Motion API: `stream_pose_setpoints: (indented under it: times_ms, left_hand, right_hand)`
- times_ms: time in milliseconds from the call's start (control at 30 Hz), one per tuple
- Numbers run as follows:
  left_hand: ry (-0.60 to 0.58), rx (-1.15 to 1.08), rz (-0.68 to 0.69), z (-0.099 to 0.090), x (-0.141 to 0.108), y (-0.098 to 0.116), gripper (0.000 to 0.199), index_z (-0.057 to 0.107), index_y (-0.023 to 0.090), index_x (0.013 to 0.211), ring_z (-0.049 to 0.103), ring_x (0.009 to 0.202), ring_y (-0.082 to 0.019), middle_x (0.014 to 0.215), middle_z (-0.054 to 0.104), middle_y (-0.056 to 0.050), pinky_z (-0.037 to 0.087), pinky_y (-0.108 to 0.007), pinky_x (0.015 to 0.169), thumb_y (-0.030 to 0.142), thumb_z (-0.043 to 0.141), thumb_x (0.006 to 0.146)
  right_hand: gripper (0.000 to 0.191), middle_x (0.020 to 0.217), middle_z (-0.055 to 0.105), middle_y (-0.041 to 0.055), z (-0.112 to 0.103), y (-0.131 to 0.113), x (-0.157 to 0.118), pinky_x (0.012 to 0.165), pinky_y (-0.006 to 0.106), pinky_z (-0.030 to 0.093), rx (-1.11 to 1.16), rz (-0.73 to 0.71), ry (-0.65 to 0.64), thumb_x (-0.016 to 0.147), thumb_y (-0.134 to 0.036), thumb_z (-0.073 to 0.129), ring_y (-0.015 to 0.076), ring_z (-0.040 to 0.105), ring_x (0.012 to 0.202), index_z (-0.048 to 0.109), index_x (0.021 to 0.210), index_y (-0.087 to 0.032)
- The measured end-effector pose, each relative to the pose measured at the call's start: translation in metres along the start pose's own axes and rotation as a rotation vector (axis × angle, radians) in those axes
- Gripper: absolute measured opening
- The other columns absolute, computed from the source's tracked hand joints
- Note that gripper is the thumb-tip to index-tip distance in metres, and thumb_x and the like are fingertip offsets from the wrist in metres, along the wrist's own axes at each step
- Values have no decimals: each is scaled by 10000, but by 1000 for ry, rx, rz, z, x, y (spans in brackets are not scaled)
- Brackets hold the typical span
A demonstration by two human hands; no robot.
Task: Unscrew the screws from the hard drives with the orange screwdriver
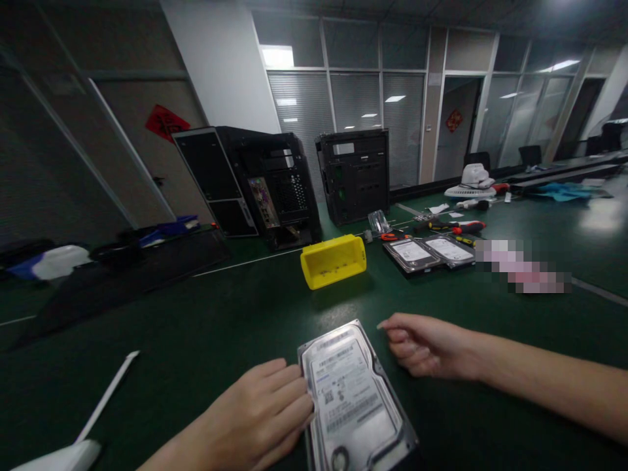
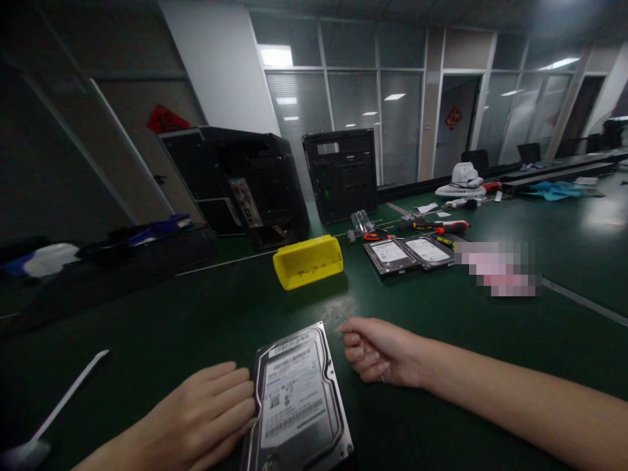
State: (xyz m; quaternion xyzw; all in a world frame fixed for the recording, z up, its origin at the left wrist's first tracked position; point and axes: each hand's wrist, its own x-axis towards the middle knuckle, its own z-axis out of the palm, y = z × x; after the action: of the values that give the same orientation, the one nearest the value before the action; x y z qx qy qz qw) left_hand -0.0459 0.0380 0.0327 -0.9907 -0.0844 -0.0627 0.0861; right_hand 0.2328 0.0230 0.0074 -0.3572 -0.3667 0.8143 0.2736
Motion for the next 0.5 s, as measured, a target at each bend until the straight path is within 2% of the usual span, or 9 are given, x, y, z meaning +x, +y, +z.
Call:
stream_pose_setpoints:
  times_ms: [67, 167, 233, 300, 400, 500]
  left_hand:
    - [6, -10, -24, 0, 1, 1, 180, 523, 179, 741, 455, 573, -159, 663, 567, -35, 304, -297, 502, 133, 368, 819]
    - [-14, -40, -75, 0, 2, 1, 177, 519, 178, 751, 470, 591, -158, 671, 563, -33, 316, -292, 519, 145, 362, 827]
    - [-32, -56, -101, 0, 3, 1, 175, 514, 180, 751, 475, 591, -155, 668, 558, -24, 318, -290, 531, 155, 362, 833]
    - [-52, -74, -120, 0, 4, 1, 175, 508, 181, 744, 476, 584, -151, 658, 550, -15, 314, -287, 535, 158, 362, 837]
    - [-79, -103, -130, -1, 6, 1, 179, 504, 183, 731, 475, 582, -143, 650, 542, -6, 308, -285, 534, 150, 363, 838]
    - [-86, -111, -129, -1, 7, 2, 184, 499, 184, 715, 473, 581, -140, 641, 535, -4, 312, -283, 534, 142, 366, 835]
  right_hand:
    - [383, 492, 298, -64, 7, 0, -2, 403, 188, 145, -423, -77, 131, 870, -447, 380, 47, 211, 404, 402, 612, -165]
    - [475, 566, 467, -8, 18, 4, -3, 481, 230, 223, -1117, -282, 359, 832, -570, 393, 84, 374, 505, 524, 641, -155]
    - [481, 603, 536, 14, 22, 10, -1, 506, 254, 220, -1400, -342, 442, 839, -571, 370, 109, 417, 534, 553, 658, -165]
    - [454, 647, 581, 25, 23, 16, 1, 521, 266, 216, -1523, -383, 481, 873, -518, 323, 125, 447, 553, 574, 704, -180]
    - [434, 686, 599, 38, 23, 22, 4, 544, 275, 226, -1564, -428, 496, 908, -421, 258, 135, 468, 576, 581, 740, -186]
    - [369, 620, 518, 20, 23, 20, 5, 555, 269, 237, -1400, -463, 499, 885, -356, 305, 117, 411, 555, 514, 648, -166]
